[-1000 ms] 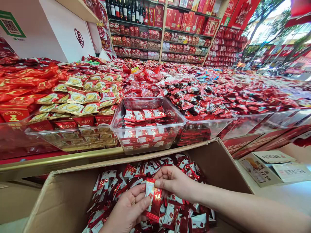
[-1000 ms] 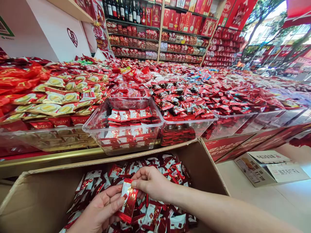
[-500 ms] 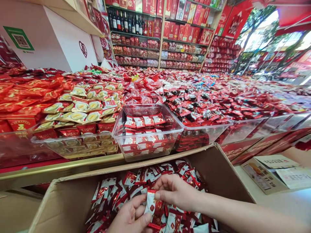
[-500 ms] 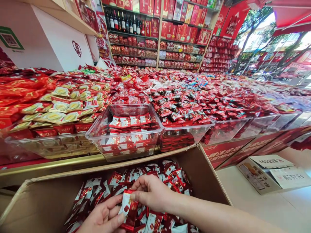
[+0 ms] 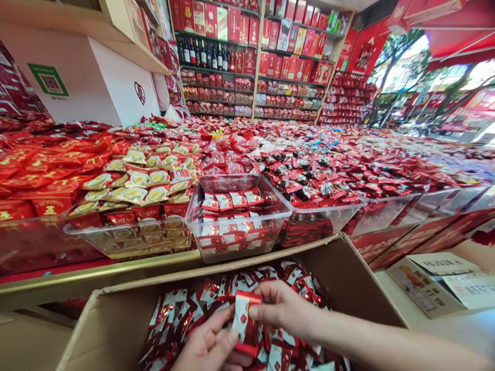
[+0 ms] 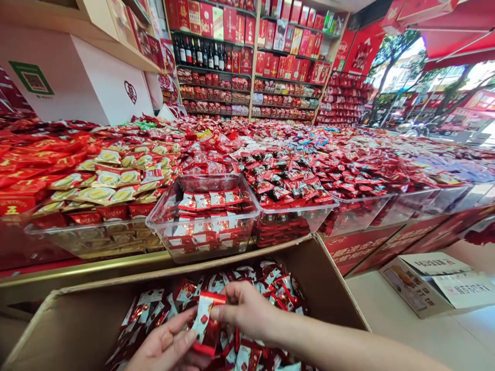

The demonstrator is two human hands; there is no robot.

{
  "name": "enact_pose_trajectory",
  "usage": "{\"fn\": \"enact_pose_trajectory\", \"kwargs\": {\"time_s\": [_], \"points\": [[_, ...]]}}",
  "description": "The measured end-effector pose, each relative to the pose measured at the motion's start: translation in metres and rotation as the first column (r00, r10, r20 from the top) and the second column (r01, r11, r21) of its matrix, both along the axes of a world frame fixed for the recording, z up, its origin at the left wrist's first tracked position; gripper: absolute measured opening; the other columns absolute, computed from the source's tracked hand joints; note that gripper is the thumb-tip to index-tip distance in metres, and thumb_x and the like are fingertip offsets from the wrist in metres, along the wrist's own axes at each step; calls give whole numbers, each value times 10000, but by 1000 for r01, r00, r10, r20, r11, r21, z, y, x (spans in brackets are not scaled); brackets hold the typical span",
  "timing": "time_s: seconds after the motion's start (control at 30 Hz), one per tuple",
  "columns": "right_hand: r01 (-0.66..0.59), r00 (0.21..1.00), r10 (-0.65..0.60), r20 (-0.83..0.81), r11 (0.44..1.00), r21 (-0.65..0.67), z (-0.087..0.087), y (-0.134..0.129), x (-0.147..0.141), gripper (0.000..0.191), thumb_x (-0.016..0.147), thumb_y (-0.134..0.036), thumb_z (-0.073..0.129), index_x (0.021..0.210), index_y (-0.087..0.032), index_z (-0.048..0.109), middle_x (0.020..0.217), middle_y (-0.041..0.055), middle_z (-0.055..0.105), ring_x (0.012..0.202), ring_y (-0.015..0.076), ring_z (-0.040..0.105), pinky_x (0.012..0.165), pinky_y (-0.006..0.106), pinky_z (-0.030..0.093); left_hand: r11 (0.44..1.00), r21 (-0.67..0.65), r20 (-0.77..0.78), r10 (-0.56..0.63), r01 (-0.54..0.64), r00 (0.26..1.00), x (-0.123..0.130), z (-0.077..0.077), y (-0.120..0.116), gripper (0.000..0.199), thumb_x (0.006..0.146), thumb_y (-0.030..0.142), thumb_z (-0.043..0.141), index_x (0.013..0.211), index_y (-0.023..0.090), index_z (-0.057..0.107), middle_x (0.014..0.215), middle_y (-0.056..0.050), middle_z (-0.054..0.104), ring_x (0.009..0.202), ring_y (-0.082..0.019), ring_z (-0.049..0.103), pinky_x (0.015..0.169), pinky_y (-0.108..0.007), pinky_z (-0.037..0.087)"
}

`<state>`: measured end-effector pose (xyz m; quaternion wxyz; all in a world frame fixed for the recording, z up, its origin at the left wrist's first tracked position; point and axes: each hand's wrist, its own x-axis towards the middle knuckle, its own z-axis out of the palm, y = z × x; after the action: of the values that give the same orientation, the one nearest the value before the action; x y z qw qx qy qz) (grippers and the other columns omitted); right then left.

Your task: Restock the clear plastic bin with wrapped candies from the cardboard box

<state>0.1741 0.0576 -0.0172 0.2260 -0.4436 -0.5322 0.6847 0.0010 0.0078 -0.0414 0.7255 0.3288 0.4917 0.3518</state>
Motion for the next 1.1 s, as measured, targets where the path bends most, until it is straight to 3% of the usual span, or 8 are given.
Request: {"fn": "enact_pose_trajectory", "kwargs": {"time_s": [0.1, 0.3, 0.63, 0.8, 0.87, 0.93, 1.03, 1.1], "points": [[-52, 983, 6, 184, 968, 247, 10, 15, 21, 283, 687, -394, 557, 740, -117, 526, 595, -11, 524, 509, 73, 437, 481, 197, 340, 985, 96, -227, -121, 146, 966, -13, 2, 4, 478, 719, 450, 511, 1097, 160, 470, 807, -81, 675, 671, -195, 614, 593, -291, 441], [-427, 712, -73, 698, 745, 513, 23, 32, 64, 143, 733, -235, 496, 752, -131, 591, 684, 33, 589, 596, 110, 479, 554, 219, 339, 839, 193, -788, -176, 508, 590, -34, -16, 7, 250, 718, 304, 511, 912, 206, 636, 764, -43, 679, 748, -221, 588, 687, -291, 404], [-455, 851, 280, 445, 816, 356, 18, 1, 22, 142, 702, -255, 573, 790, -144, 574, 629, -29, 543, 558, 72, 463, 500, 165, 355, 943, 121, -162, -290, 310, 943, 7, 3, -4, 326, 699, 296, 602, 1007, 208, 542, 809, -3, 616, 767, -151, 535, 716, -250, 417], [-276, 931, 97, 353, 818, 504, 19, -4, 17, 206, 756, -264, 515, 924, -151, 477, 699, -17, 533, 587, 70, 467, 534, 177, 387, 962, 172, -127, -192, 212, 973, 7, 13, -2, 231, 735, 300, 565, 943, 205, 598, 628, 35, 585, 597, -112, 481, 598, -217, 389], [-279, 927, -2, 375, 665, 693, 24, -9, 19, 210, 765, -290, 506, 914, -146, 473, 823, 30, 536, 711, 96, 479, 621, 207, 402, 978, 141, -65, -148, 156, 987, 7, 18, -1, 271, 727, 309, 575, 984, 223, 589, 615, 48, 591, 554, -92, 462, 568, -201, 377], [-425, 887, -1, 462, 390, 817, 28, -16, 19, 243, 761, -329, 511, 912, -141, 492, 943, 74, 523, 822, 136, 460, 693, 251, 393, 992, 86, -46, -90, 93, 995, 9, 22, -1, 279, 702, 333, 597, 957, 221, 608, 542, 62, 577, 458, -74, 414, 500, -194, 357], [-631, 775, -55, 629, -22, 776, 27, -26, 14, 148, 800, -257, 442, 844, -147, 530, 935, 80, 545, 743, 145, 453, 617, 285, 367, 1000, 4, 46, -29, 29, 998, 11, 27, -3, 294, 624, 343, 667, 874, 191, 643, 443, 60, 542, 459, -98, 448, 473, -200, 360], [-658, 752, -131, 646, -189, 729, 27, -30, 8, 160, 801, -174, 393, 737, -152, 538, 859, 69, 566, 624, 127, 432, 520, 278, 323, 1000, -27, 146, 15, -12, 989, 10, 30, -5, 227, 581, 349, 700, 734, 186, 662, 420, 55, 532, 491, -107, 472, 474, -194, 366]]}}
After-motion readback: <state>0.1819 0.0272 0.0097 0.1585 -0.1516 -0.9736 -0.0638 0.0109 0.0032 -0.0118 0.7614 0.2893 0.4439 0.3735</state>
